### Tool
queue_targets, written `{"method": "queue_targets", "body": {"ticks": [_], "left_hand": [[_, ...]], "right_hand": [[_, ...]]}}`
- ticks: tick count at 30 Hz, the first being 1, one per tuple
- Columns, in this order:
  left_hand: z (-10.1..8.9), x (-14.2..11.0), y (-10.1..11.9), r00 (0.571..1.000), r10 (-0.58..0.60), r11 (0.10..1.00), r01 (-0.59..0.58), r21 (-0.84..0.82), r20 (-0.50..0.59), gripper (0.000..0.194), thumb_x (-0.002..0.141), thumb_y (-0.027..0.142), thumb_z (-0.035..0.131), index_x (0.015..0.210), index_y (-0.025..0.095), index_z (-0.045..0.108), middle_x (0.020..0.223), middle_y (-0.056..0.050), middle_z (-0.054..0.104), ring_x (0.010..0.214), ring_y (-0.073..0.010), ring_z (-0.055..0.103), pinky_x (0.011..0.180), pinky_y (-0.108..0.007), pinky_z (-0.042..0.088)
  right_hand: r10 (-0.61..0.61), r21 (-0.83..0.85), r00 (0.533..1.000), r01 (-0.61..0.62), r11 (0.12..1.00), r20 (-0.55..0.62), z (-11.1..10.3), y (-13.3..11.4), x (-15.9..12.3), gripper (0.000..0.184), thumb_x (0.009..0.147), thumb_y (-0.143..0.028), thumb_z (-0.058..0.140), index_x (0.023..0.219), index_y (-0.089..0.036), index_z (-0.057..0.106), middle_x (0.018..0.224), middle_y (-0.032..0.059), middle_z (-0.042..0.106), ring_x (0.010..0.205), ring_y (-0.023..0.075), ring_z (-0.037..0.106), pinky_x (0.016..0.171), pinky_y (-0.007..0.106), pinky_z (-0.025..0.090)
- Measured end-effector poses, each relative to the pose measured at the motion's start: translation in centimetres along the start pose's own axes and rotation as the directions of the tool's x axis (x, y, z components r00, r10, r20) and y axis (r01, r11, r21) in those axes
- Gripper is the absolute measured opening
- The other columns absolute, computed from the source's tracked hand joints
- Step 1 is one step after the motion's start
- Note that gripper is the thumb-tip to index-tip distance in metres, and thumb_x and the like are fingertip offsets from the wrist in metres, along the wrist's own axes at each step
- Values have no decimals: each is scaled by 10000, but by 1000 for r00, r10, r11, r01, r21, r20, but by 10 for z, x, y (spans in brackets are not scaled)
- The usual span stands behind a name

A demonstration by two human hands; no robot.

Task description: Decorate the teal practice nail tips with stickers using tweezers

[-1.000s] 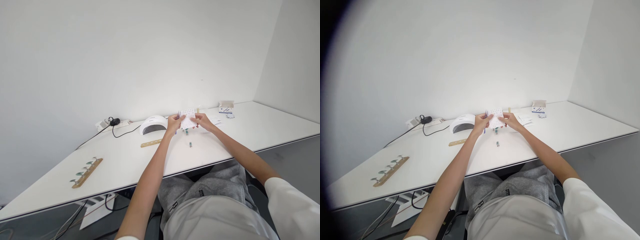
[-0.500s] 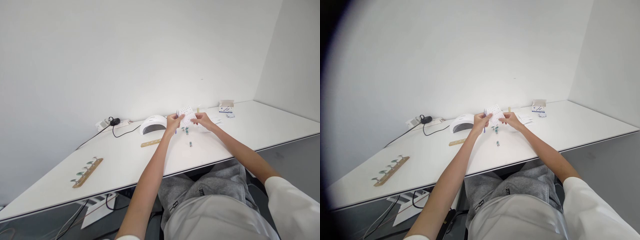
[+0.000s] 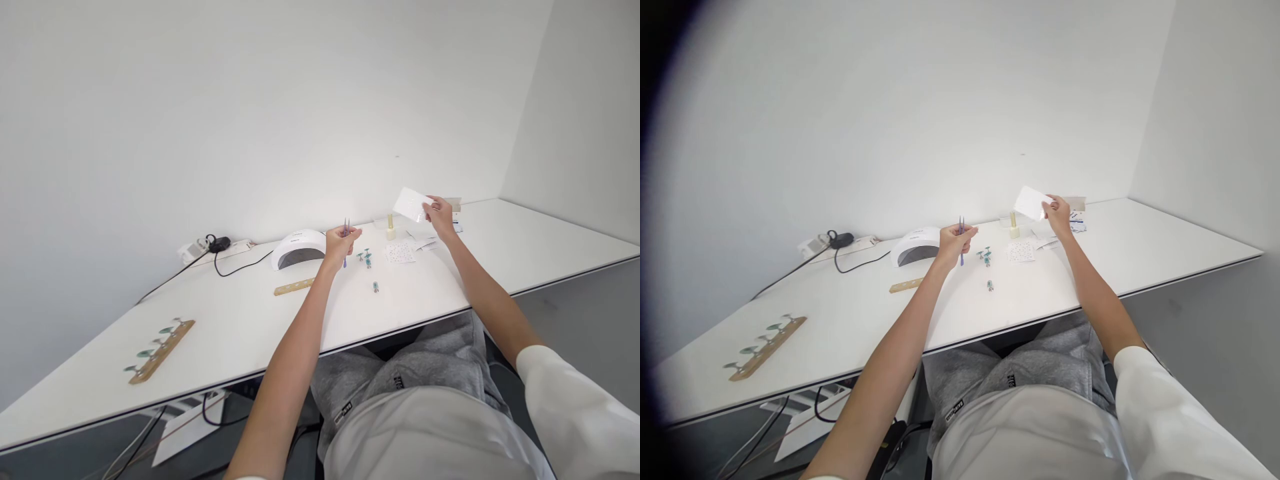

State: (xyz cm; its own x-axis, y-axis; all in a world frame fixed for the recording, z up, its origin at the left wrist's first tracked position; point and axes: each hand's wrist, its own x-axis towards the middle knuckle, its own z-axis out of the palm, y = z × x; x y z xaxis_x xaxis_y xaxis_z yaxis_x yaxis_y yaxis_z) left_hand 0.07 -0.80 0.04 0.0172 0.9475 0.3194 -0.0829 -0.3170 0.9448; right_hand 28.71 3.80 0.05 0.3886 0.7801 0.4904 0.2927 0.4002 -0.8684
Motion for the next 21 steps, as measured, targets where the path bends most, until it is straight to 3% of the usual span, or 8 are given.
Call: {"method": "queue_targets", "body": {"ticks": [5,7,11,15,19,21], "left_hand": [[-1,3,-1,1000,-12,1000,12,8,-8,263,619,299,757,654,152,542,436,96,306,355,-15,223,354,-184,166],[-1,2,-1,1000,-14,1000,14,2,-11,268,616,295,761,655,152,538,437,96,310,352,-16,228,352,-183,168],[0,1,1,1000,-4,1000,4,-4,-9,270,615,287,763,649,153,531,436,95,311,350,-14,231,352,-179,162],[-1,1,1,1000,1,1000,-1,-2,-6,264,614,287,760,651,151,538,436,98,299,353,-14,223,355,-178,149],[-1,1,1,1000,13,1000,-13,0,-6,261,612,290,759,648,148,543,442,97,298,358,-13,226,359,-179,153],[-1,1,1,1000,18,1000,-18,3,-10,256,613,287,756,647,147,544,442,97,301,358,-14,232,361,-180,161]], "right_hand": [[257,28,953,-256,966,-160,-33,26,20,425,805,-171,578,1222,-125,510,670,-1,557,496,117,527,504,256,501],[332,61,933,-327,943,-138,-38,35,22,380,788,-127,592,1162,-120,524,683,3,572,500,112,553,531,261,531],[397,69,918,-397,915,16,-40,46,17,298,753,-54,607,1032,-122,530,655,2,589,551,127,623,604,277,566],[415,-113,901,-403,908,128,-39,50,14,285,730,-90,662,978,-127,528,664,40,630,625,161,643,643,307,558],[312,-504,950,-270,821,-2,-42,50,18,248,711,-187,685,934,-144,586,913,118,662,855,214,626,771,352,518],[247,-595,969,-205,777,-12,-44,49,20,262,717,-200,656,968,-141,612,1054,141,636,937,228,604,818,356,494]]}}
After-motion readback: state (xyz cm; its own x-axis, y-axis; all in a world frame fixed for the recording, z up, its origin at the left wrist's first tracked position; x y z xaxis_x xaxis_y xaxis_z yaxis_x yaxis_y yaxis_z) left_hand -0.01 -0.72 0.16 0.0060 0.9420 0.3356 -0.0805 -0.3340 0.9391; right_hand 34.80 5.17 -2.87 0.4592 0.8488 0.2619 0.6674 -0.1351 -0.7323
